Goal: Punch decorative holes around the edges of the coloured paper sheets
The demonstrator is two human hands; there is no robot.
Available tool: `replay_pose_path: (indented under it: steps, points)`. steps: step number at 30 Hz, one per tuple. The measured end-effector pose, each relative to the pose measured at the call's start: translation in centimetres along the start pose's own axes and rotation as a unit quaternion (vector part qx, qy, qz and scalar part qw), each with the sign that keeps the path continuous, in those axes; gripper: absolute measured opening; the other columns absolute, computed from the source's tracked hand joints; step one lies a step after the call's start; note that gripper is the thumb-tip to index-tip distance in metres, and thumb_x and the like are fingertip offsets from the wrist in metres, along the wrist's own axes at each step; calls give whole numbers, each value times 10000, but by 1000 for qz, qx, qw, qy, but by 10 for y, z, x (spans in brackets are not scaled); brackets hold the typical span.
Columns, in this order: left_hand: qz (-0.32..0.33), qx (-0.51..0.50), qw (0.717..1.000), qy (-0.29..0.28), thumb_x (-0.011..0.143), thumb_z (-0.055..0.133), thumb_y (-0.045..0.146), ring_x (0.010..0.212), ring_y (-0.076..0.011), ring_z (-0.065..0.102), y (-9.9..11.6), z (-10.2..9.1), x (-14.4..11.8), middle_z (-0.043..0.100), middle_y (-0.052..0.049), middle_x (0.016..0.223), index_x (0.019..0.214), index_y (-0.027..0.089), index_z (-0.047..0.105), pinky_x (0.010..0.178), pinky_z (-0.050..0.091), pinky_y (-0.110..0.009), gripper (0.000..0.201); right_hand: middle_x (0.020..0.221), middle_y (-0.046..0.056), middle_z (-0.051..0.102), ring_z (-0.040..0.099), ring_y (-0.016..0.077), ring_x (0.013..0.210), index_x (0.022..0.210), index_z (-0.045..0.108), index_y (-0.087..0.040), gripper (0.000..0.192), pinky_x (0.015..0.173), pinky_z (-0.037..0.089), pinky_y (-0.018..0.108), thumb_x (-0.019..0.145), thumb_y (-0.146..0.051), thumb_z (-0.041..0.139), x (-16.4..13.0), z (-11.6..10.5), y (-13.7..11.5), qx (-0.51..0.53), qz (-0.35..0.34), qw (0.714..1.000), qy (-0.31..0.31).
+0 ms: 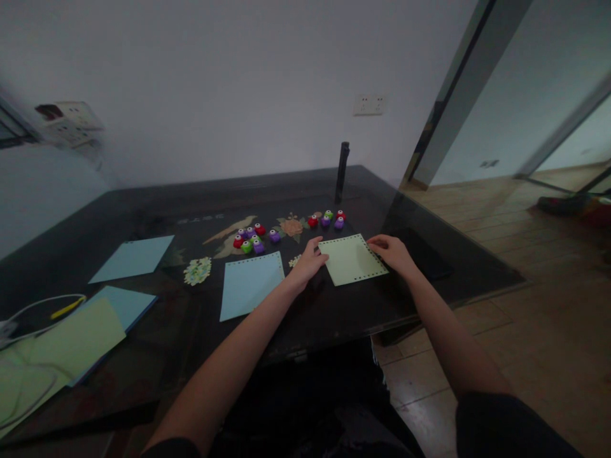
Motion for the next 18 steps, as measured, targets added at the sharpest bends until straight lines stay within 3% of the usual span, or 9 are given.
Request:
replay_pose_path:
  steps: [6, 11, 14, 16, 18]
  points:
    - [3, -24, 1000, -15, 751, 487, 57, 1258, -188, 435, -1, 2, 0, 409, -129, 1405, 1326, 178, 337, 951, 439, -301, 607, 874, 68, 700, 632, 185, 780, 877, 680, -170, 192, 738, 477, 308, 756, -279, 577, 0, 0, -1, -20, -1, 1000, 2]
    - [25, 10, 1000, -12, 772, 525, 123, 1257, -223, 431, 20, -7, -7, 440, -127, 1377, 1287, 206, 424, 933, 451, -348, 531, 851, 63, 698, 623, 191, 759, 860, 684, -175, 202, 730, 471, 318, 752, -297, 565, 1, -5, -1, -26, -11, 999, 38]
    - [79, 63, 995, -15, 799, 510, 162, 1201, -203, 486, 42, -32, -18, 464, -93, 1360, 1219, 221, 502, 923, 455, -340, 423, 855, 60, 694, 618, 196, 766, 873, 683, -182, 216, 729, 466, 324, 760, -312, 553, 0, -9, -12, -18, -28, 998, 53]
    - [127, 141, 982, -2, 795, 504, 164, 1122, -190, 541, 53, -62, -29, 570, -79, 1237, 1143, 207, 561, 945, 441, -362, 355, 856, 61, 690, 610, 198, 774, 884, 683, -185, 218, 730, 461, 327, 766, -312, 550, -3, -12, -30, -17, -49, 996, 66]
    - [170, 261, 949, 48, 794, 493, 188, 1058, -189, 565, 57, -103, -41, 624, -59, 1126, 1051, 215, 609, 956, 432, -377, 283, 859, 62, 687, 603, 195, 769, 895, 681, -185, 213, 715, 458, 321, 773, -303, 551, -7, -10, -54, -6, -74, 995, 70]
Point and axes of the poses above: each hand's wrist, its own x-axis towards the middle knuckle, its own z-axis out of the palm, y = z × x, the point moved 8 cm from there along x, towards the middle knuckle
